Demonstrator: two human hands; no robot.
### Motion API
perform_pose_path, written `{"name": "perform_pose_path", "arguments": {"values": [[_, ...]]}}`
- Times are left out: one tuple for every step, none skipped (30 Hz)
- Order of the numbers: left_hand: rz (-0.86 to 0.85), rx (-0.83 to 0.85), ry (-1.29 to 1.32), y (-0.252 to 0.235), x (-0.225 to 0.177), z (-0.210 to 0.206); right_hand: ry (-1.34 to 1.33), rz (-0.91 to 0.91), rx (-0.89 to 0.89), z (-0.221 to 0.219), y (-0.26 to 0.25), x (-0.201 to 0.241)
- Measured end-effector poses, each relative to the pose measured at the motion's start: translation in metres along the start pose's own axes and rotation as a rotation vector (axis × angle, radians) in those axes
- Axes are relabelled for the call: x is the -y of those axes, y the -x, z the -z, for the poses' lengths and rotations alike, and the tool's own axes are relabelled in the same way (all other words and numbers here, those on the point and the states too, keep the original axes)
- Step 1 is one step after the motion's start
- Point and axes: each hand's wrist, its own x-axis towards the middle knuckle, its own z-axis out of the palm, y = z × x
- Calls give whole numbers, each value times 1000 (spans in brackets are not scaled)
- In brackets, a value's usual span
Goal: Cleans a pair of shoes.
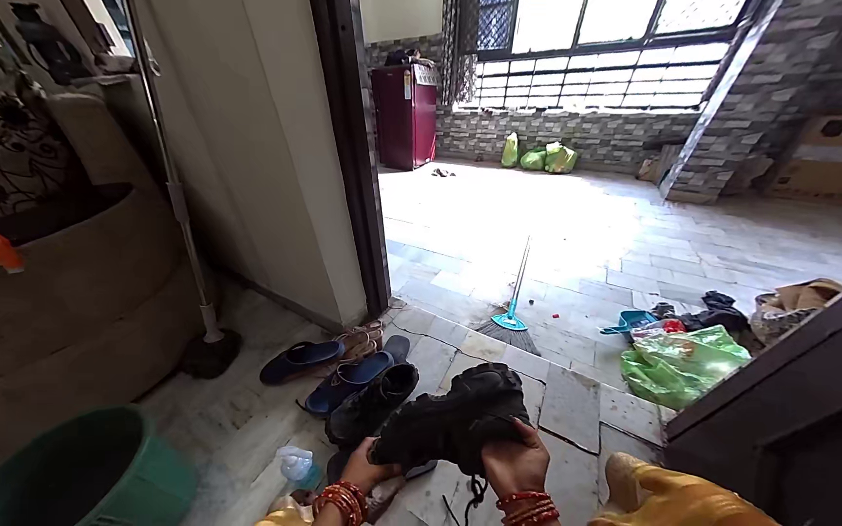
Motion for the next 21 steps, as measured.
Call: {"name": "perform_pose_path", "arguments": {"values": [[11, -16, -55, -2, -2, 7, 27, -4, -9, 2, -1, -2], [18, -21, -107, -3, -7, 13, 110, -1, -15, 6, -5, -5], [21, -22, -148, -2, -16, 18, 264, 12, -14, 14, -11, -9], [27, -22, -197, 0, -28, 22, 473, 24, 14, 26, -17, -14], [32, -24, -272, 3, -43, 24, 682, 14, 33, 41, -24, -20], [38, -28, -373, 6, -59, 23, 827, -54, 64, 58, -33, -25], [50, -34, -479, 10, -76, 21, 891, -143, 88, 72, -40, -28], [69, -41, -571, 14, -94, 18, 884, -232, 98, 80, -45, -30], [78, -60, -626, 18, -109, 15, 837, -316, 100, 84, -47, -30], [70, -87, -639, 20, -118, 11, 771, -393, 88, 86, -48, -30], [54, -113, -611, 20, -121, 7, 707, -445, 47, 89, -49, -30], [41, -127, -560, 19, -121, 3, 652, -465, -16, 91, -48, -32], [36, -129, -510, 16, -120, 0, 607, -452, -95, 91, -47, -35], [45, -125, -486, 13, -118, -3, 562, -420, -168, 89, -46, -38], [71, -119, -507, 11, -116, -7, 519, -381, -237, 88, -45, -41], [110, -108, -571, 11, -114, -12, 482, -348, -302, 87, -44, -43], [150, -90, -654, 11, -108, -17, 444, -322, -359, 86, -44, -44], [182, -61, -745, 11, -100, -22, 418, -299, -406, 87, -45, -44], [208, -19, -828, 10, -90, -26, 412, -273, -450, 88, -48, -45], [222, 31, -891, 9, -79, -28, 420, -250, -493, 91, -51, -44], [230, 75, -937, 6, -66, -30, 442, -227, -529, 94, -53, -44]]}}
